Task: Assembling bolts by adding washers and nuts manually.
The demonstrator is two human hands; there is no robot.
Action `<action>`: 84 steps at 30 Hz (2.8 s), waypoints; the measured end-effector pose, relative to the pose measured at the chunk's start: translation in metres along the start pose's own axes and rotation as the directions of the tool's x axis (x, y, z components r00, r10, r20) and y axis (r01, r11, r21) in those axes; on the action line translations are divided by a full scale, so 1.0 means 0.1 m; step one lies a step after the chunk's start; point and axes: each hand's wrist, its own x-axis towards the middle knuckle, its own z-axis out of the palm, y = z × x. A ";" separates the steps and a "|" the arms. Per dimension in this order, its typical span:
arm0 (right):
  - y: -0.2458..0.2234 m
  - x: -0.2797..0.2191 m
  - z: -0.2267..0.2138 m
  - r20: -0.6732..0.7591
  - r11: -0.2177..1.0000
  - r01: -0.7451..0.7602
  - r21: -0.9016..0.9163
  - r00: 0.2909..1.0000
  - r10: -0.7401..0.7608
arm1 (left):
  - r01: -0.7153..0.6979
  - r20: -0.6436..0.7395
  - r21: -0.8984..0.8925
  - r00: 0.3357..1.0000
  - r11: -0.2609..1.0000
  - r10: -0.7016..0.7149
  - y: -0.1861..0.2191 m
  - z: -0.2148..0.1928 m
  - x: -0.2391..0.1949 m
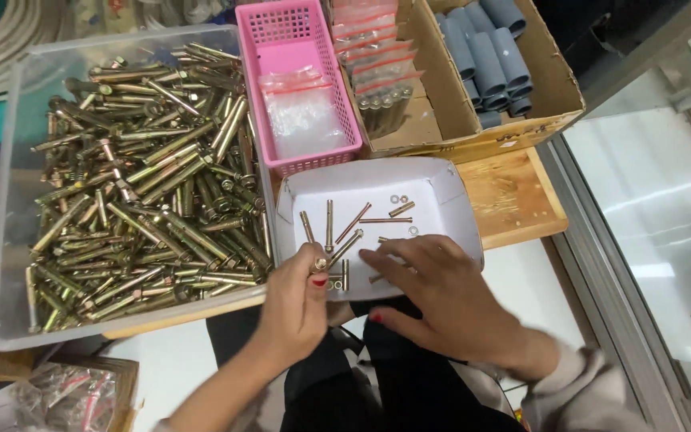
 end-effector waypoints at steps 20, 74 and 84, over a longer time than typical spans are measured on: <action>0.18 0.00 0.75 -0.465 0.949 -0.288 -0.132 0.863 0.197 | -0.163 -0.431 0.296 0.857 0.941 0.284 -0.05 0.37 0.06; 1.79 -0.55 1.23 -0.859 0.829 -0.519 -0.208 0.503 0.099 | -0.256 -0.423 0.248 0.839 0.934 0.342 -0.15 0.35 0.03; 1.65 -0.79 0.98 -0.544 0.899 -0.413 -0.144 0.792 0.277 | -0.222 -0.395 0.255 0.864 0.941 0.311 -0.19 0.35 0.00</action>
